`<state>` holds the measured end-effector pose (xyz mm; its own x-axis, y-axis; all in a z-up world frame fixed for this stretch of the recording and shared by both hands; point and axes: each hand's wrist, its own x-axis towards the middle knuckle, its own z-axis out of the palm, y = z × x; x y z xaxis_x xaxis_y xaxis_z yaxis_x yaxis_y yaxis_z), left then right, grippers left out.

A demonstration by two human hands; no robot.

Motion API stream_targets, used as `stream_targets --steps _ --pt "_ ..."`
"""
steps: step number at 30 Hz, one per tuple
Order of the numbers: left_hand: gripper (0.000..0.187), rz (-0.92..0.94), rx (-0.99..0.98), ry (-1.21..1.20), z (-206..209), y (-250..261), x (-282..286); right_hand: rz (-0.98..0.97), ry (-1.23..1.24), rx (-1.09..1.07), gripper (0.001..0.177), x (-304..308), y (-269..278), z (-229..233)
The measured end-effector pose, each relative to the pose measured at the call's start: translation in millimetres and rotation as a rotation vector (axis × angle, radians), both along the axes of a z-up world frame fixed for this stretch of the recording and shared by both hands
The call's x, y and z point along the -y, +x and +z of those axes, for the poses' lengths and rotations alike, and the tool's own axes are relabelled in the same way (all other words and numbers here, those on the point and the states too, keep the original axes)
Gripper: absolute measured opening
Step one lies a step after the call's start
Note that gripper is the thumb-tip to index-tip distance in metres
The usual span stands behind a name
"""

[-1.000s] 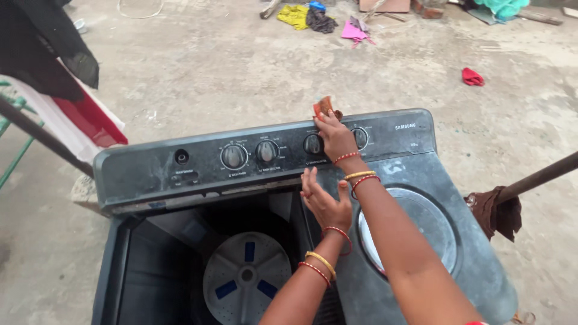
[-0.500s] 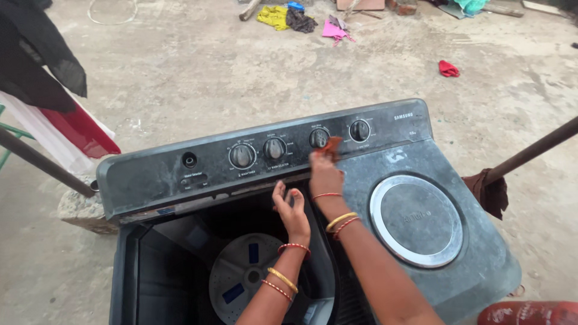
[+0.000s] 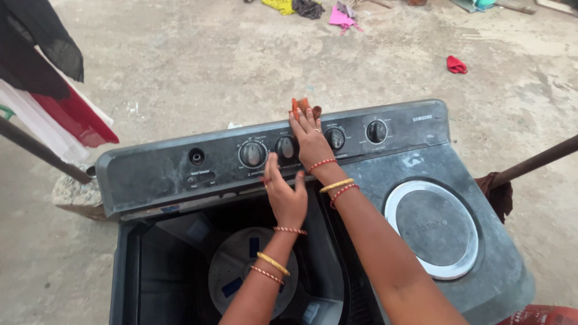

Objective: The person wipes the exterior surfaces, inner rim, and lids of a washing machine with a cloth.

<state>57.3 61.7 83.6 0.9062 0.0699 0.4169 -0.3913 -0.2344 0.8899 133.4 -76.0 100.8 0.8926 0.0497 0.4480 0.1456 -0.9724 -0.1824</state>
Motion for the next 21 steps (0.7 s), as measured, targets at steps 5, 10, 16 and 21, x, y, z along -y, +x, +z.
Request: stream_targets --steps 5,10,16,21 --pt "0.069 -0.094 -0.059 0.037 7.2 22.9 -18.7 0.062 -0.034 0.077 0.067 -12.5 -54.4 -14.8" --pt "0.06 -0.171 -0.058 0.149 -2.2 29.4 -29.5 0.022 -0.167 -0.037 0.056 -8.9 -101.4 -28.5" --pt "0.059 -0.036 0.164 0.314 -10.7 35.5 -27.7 -0.159 -0.47 0.079 0.063 0.9 -44.4 -17.1" --pt "0.058 -0.045 -0.053 0.423 -3.3 45.4 -23.4 -0.197 -0.321 0.026 0.065 8.8 19.0 2.8"
